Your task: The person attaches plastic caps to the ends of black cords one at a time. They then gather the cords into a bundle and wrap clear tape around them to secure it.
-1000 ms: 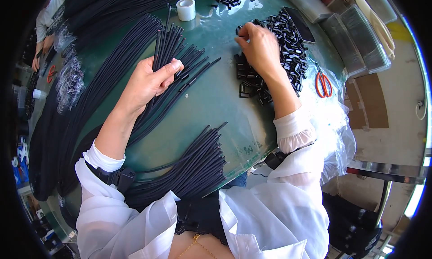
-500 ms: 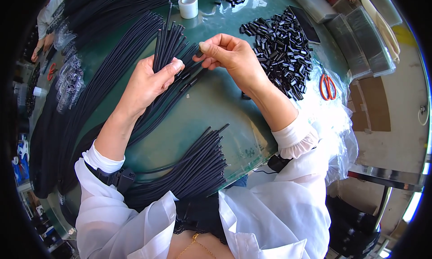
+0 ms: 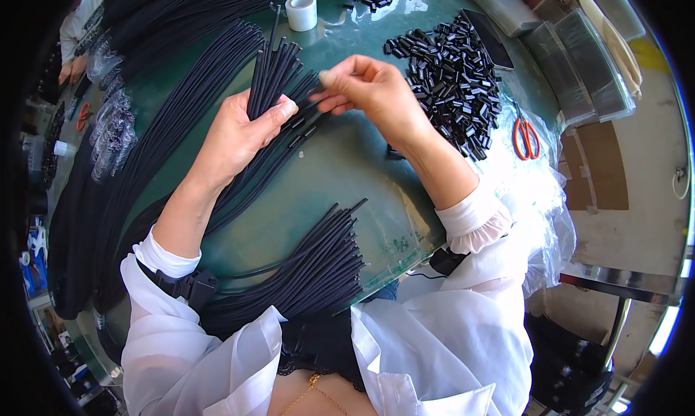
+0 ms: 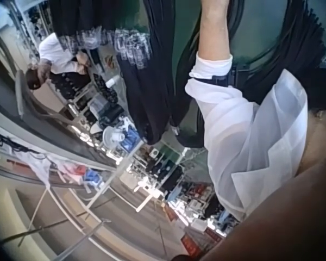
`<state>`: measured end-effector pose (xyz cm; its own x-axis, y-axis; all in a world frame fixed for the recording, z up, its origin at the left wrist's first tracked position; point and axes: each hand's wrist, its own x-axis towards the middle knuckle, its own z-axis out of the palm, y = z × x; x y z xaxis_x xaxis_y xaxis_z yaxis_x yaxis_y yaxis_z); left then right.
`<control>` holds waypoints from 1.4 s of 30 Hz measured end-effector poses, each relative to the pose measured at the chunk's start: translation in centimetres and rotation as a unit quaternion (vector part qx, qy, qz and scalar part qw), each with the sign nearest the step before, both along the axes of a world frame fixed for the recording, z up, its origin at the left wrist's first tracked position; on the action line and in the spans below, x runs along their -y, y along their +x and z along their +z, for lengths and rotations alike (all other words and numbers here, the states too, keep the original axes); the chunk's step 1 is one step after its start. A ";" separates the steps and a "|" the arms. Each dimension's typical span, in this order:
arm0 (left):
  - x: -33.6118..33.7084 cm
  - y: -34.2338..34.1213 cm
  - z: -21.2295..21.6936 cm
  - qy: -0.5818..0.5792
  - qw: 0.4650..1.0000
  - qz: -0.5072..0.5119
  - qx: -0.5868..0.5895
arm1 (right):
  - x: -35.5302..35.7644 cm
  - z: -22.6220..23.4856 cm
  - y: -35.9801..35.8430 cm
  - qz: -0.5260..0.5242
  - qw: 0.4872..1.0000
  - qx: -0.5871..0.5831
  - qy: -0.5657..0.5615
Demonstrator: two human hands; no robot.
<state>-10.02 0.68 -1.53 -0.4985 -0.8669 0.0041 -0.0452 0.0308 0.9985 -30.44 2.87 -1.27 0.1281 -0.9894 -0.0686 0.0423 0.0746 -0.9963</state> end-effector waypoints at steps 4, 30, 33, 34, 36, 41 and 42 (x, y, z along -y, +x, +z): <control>-0.2 0.1 0.6 0.061 0.997 -0.040 -0.016 | -0.4 -1.0 1.3 0.051 0.995 -0.060 -0.064; 0.7 1.0 1.2 0.105 0.994 -0.004 -0.020 | 1.7 -1.0 -7.0 -0.172 0.730 -0.643 -0.154; 0.7 0.9 1.2 0.101 0.995 -0.007 -0.010 | 2.0 -0.6 -5.0 -0.175 0.883 -0.416 -0.132; 0.5 1.0 1.3 0.100 0.995 0.003 -0.004 | 1.6 -0.4 -3.5 -0.143 0.959 -0.223 -0.098; 0.3 1.0 1.2 0.100 0.995 0.006 0.003 | 0.8 0.1 -1.5 -0.111 0.992 -0.022 -0.055; 0.1 0.6 0.8 0.092 0.996 0.006 -0.015 | 0.2 0.7 0.0 -0.072 0.997 0.034 -0.012; 0.1 0.5 0.8 0.087 0.996 0.008 -0.017 | 0.2 0.6 0.0 -0.064 0.997 0.036 -0.007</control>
